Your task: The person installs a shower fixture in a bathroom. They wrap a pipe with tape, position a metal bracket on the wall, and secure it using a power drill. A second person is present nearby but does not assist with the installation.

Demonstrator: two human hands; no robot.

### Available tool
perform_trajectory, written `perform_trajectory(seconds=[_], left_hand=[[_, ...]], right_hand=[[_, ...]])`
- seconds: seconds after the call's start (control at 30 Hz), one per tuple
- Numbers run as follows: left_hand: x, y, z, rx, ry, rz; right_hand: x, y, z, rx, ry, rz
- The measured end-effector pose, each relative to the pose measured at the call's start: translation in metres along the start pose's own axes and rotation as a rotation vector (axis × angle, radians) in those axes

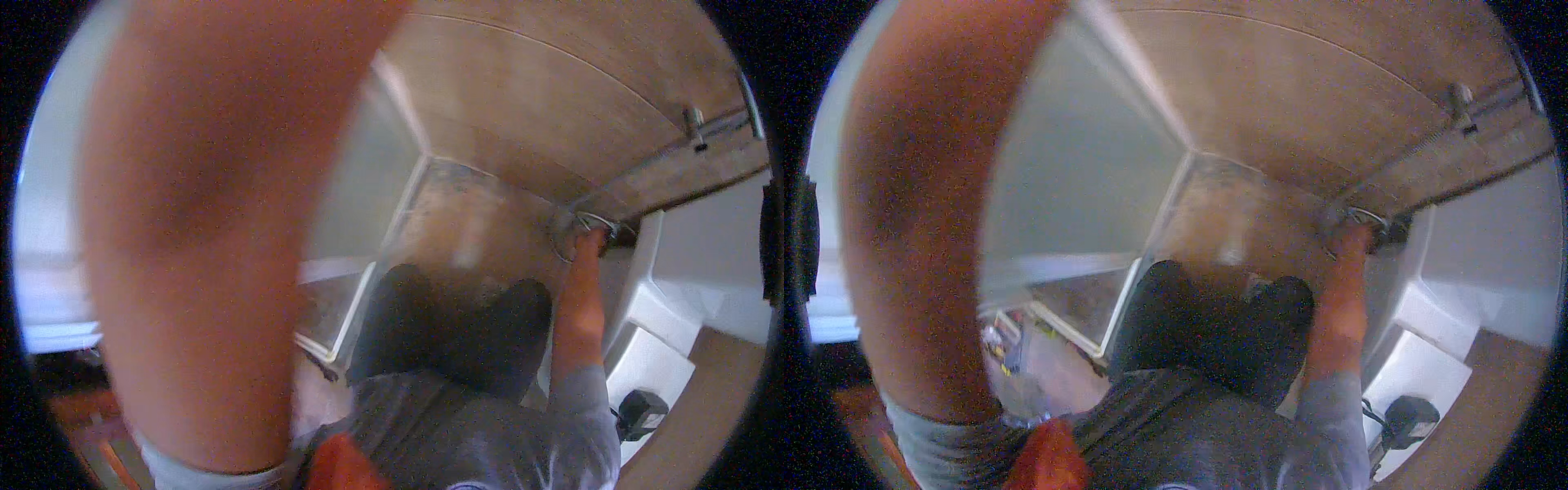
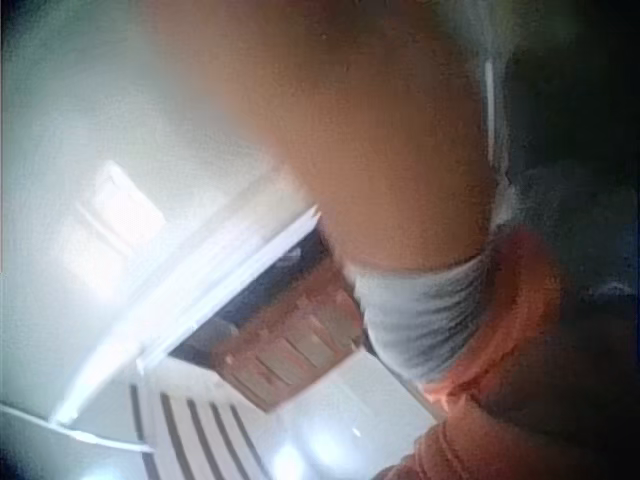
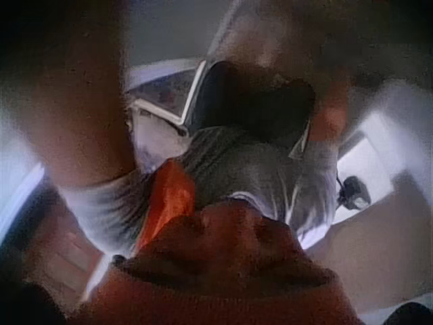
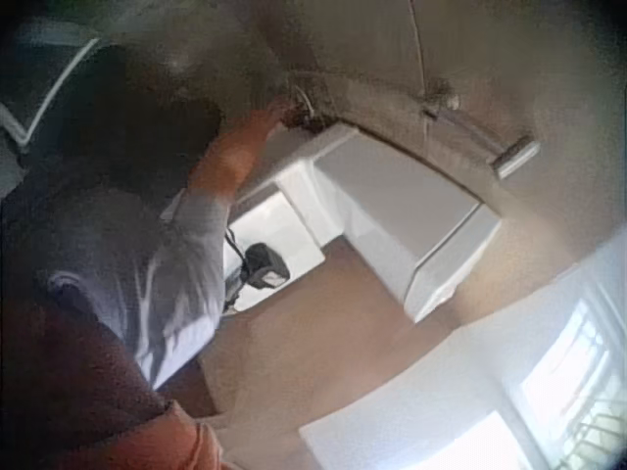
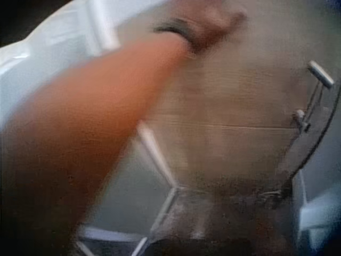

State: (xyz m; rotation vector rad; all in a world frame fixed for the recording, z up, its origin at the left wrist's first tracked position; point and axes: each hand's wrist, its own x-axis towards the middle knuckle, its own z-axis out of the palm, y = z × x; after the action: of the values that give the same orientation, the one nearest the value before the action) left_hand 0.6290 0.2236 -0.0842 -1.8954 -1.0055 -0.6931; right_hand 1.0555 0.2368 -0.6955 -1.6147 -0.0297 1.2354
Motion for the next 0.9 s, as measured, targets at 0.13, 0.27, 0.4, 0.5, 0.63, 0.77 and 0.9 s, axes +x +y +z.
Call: perform_trajectory(seconds=[0.13,0.27,0.4,0.5,0.63,0.77,0.9], left_hand=[[-0.064,0.079,-0.067,-0.08,-0.071,-0.106],[-0.135,0.226,-0.14,-0.494,-0.316,-0.108],[-0.238,0.327,-0.251,-1.106,-0.539,-0.459],[-0.403,0.355,-0.317,-1.127,-0.244,-1.081],[-0.575,0.388,-0.399,-0.308,-0.209,-2.35],[-0.754,0.461,-0.445,0.358,0.218,-2.351],[-0.764,0.435,-0.49,0.443,-0.226,-2.661]], right_hand=[[-0.117,0.01,0.035,-0.113,-0.506,-0.115],[-0.334,-0.005,0.055,-0.465,-1.027,-0.56],[-0.359,-0.033,0.081,-1.289,-1.434,-0.766],[-0.383,-0.023,0.085,-1.616,-1.356,-0.861],[-0.356,-0.011,0.079,-1.9,-1.492,-1.27],[-0.323,0.003,0.072,-2.206,-1.472,-1.423],[-0.337,0.016,0.036,-2.293,-1.383,-1.101]])
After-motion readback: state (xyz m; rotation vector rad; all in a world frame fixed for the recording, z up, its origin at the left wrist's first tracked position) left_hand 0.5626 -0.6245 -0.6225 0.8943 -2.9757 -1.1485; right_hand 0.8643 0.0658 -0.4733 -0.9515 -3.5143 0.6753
